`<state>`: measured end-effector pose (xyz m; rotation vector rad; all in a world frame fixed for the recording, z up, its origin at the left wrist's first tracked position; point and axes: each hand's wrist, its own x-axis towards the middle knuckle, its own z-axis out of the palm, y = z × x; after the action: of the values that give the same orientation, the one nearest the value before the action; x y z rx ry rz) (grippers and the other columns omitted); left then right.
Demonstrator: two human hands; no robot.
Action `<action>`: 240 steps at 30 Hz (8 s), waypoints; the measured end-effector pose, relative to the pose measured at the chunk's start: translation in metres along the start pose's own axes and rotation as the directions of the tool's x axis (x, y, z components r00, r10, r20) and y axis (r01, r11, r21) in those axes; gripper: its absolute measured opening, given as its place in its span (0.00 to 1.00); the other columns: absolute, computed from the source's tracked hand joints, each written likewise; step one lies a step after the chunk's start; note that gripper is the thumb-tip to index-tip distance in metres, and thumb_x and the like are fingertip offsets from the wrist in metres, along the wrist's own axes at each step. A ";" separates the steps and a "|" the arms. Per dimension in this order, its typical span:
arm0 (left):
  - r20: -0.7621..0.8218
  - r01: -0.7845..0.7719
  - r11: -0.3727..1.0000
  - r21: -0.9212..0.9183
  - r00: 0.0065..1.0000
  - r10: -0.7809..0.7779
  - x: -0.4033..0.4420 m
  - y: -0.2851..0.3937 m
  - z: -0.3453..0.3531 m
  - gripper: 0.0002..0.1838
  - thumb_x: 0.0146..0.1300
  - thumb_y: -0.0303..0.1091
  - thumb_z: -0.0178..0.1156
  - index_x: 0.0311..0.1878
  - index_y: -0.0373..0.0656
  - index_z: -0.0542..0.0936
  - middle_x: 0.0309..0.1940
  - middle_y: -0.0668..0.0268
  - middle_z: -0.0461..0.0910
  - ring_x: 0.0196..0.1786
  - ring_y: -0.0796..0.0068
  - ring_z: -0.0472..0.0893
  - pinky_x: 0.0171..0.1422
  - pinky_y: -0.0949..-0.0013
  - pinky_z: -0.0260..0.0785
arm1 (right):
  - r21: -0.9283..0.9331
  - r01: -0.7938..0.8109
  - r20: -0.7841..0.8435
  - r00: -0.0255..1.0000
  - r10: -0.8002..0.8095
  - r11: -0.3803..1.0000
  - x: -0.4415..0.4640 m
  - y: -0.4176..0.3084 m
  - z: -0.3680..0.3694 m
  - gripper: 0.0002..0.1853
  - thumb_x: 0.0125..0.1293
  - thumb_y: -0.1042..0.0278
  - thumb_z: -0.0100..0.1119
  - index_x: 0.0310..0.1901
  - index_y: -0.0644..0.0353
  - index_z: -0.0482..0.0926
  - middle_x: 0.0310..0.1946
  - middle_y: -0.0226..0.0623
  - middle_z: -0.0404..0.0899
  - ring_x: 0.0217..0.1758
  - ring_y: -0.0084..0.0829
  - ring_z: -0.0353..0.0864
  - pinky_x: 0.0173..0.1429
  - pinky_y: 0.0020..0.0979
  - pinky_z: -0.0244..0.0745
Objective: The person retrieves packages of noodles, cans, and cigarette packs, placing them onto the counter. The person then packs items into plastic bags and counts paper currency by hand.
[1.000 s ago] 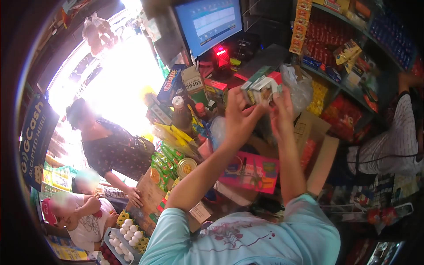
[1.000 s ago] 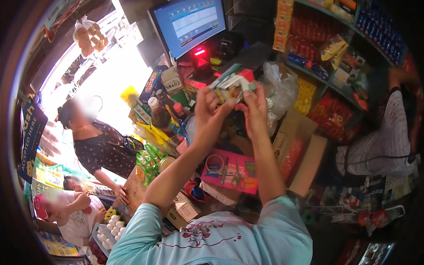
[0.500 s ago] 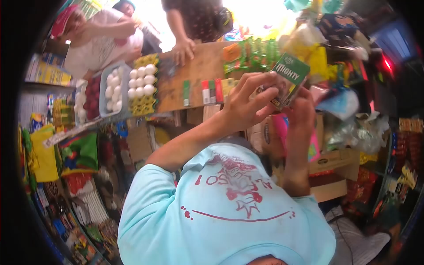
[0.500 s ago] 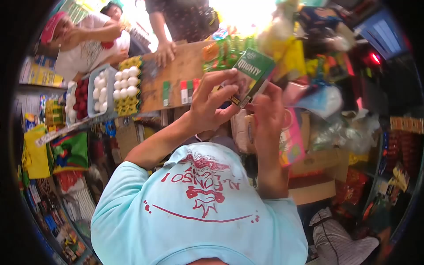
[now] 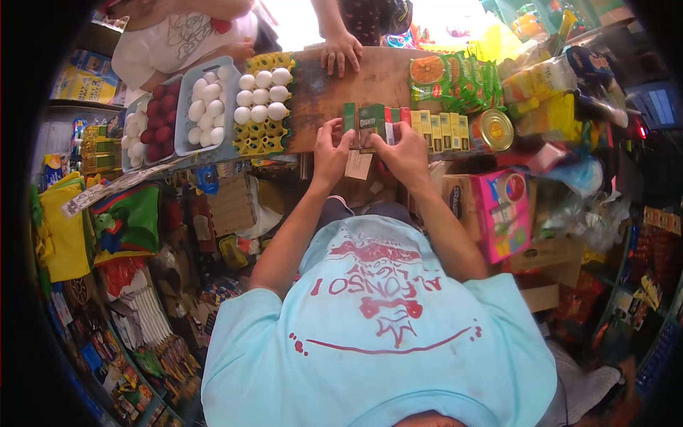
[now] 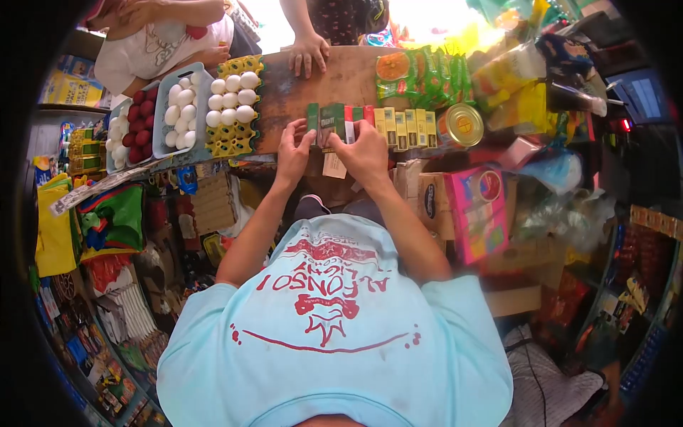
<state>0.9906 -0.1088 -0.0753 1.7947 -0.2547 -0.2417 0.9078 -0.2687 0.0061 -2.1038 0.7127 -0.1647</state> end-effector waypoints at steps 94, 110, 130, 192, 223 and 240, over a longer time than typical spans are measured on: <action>0.082 0.028 0.981 0.191 0.996 -0.044 0.015 -0.003 -0.002 0.26 0.65 0.52 0.75 0.52 0.37 0.84 0.40 0.62 0.90 0.43 0.74 0.86 0.52 0.67 0.78 | 0.006 0.176 -0.588 0.797 -0.139 0.984 -0.033 0.062 -0.084 0.30 0.66 0.70 0.64 0.70 0.63 0.73 0.66 0.51 0.73 0.59 0.47 0.80 0.63 0.43 0.78; 0.105 0.013 0.991 0.131 0.994 -0.027 0.020 -0.017 0.000 0.26 0.64 0.52 0.75 0.50 0.36 0.85 0.41 0.59 0.89 0.42 0.72 0.86 0.51 0.65 0.78 | -0.483 0.023 -0.508 0.807 -0.302 0.875 -0.023 0.111 -0.103 0.41 0.58 0.70 0.62 0.76 0.65 0.64 0.79 0.51 0.62 0.70 0.60 0.75 0.68 0.50 0.79; 0.159 0.082 0.997 0.001 0.984 -0.081 0.030 -0.032 0.003 0.22 0.68 0.49 0.74 0.39 0.39 0.77 0.28 0.77 0.66 0.30 0.83 0.66 0.32 0.74 0.60 | -0.561 -0.097 -0.428 0.884 -0.187 0.822 0.043 0.017 -0.141 0.39 0.64 0.53 0.60 0.72 0.72 0.72 0.77 0.54 0.69 0.84 0.45 0.62 0.86 0.60 0.48; 0.135 0.014 0.844 0.536 0.985 -0.102 0.092 -0.039 0.019 0.47 0.80 0.72 0.39 0.68 0.31 0.78 0.59 0.59 0.83 0.59 0.63 0.80 0.69 0.64 0.70 | -0.509 0.095 -0.369 0.874 -0.316 0.856 0.061 0.108 -0.145 0.38 0.60 0.45 0.69 0.70 0.56 0.77 0.77 0.55 0.67 0.82 0.50 0.61 0.83 0.54 0.53; 0.124 -0.060 0.986 0.155 0.991 0.041 0.062 -0.075 -0.015 0.09 0.75 0.29 0.61 0.40 0.32 0.84 0.34 0.66 0.84 0.37 0.79 0.79 0.46 0.70 0.73 | -0.472 0.067 -0.403 0.870 -0.283 0.879 0.068 0.096 -0.134 0.42 0.62 0.44 0.71 0.73 0.57 0.73 0.76 0.62 0.62 0.82 0.53 0.59 0.84 0.56 0.50; 0.072 0.048 0.998 0.033 0.996 -0.051 0.067 -0.087 -0.009 0.08 0.72 0.28 0.63 0.37 0.33 0.83 0.30 0.68 0.83 0.33 0.80 0.78 0.42 0.71 0.73 | -0.526 0.039 -0.395 0.874 -0.285 0.850 0.067 0.093 -0.133 0.39 0.61 0.46 0.71 0.73 0.53 0.75 0.77 0.59 0.63 0.82 0.51 0.61 0.84 0.55 0.52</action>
<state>1.0610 -0.1005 -0.1597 1.8263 -0.2671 -0.3405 0.8747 -0.4408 0.0040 -2.6751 0.9232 -0.6600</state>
